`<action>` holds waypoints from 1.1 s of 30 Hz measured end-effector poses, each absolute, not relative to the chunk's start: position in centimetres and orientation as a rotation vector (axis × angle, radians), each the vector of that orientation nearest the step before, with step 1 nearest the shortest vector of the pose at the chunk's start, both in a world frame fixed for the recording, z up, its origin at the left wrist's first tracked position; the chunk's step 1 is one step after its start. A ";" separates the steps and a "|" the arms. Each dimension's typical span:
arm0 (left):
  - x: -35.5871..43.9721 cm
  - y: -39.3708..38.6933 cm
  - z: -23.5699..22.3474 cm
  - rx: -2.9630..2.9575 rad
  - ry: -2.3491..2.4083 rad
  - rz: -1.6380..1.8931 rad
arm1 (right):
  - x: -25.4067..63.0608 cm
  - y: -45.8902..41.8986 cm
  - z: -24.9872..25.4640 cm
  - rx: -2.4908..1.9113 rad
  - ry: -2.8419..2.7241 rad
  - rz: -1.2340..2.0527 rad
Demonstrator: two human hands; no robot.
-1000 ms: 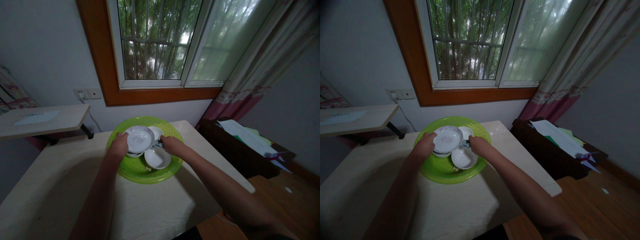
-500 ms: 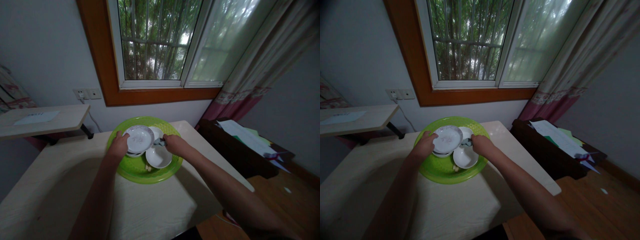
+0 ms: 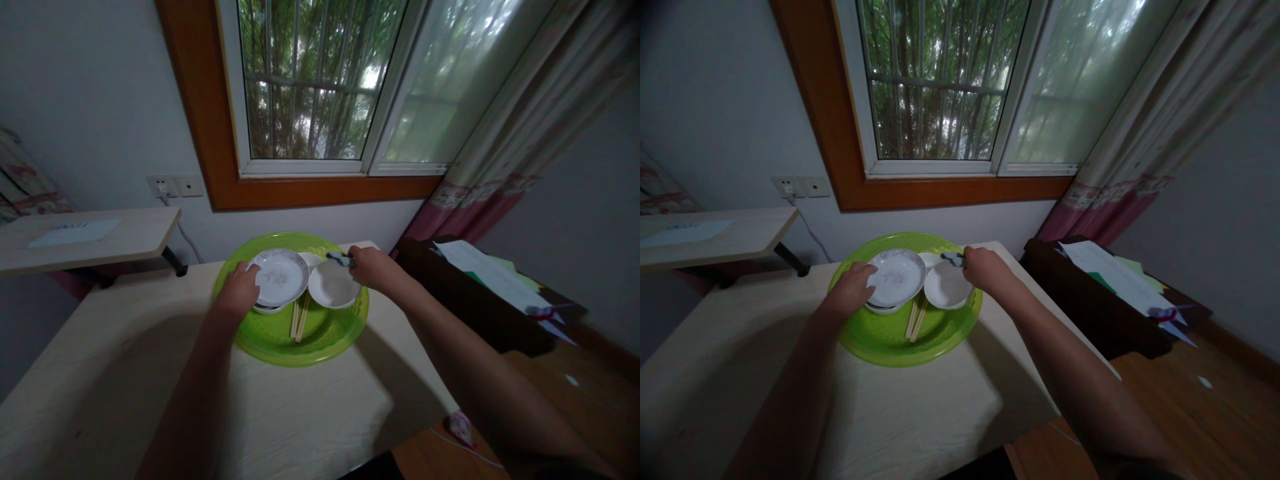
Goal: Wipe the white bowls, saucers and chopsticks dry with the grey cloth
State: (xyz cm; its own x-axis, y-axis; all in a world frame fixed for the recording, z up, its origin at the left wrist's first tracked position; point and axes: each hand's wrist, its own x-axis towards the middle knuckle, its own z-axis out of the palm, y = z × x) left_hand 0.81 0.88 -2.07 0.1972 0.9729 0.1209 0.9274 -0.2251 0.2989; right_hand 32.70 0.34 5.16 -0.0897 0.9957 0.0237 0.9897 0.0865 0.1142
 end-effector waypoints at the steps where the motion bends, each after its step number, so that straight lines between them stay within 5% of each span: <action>1: 0.8 0.9 -2.1 2.303 1.845 0.429 | 32.8 0.5 5.3 2.104 2.265 0.170; 33: 0.7 0.9 -2.0 2.386 1.755 0.392 | 29.0 4.6 2.2 2.321 2.343 0.145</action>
State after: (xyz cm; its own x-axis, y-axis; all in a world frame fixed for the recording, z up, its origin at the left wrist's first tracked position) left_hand 0.75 0.95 -1.96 0.2794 0.9529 0.1181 0.9126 -0.3018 0.2757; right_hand 29.00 4.58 2.16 -0.0048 0.9847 0.1740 0.9987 0.0136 -0.0496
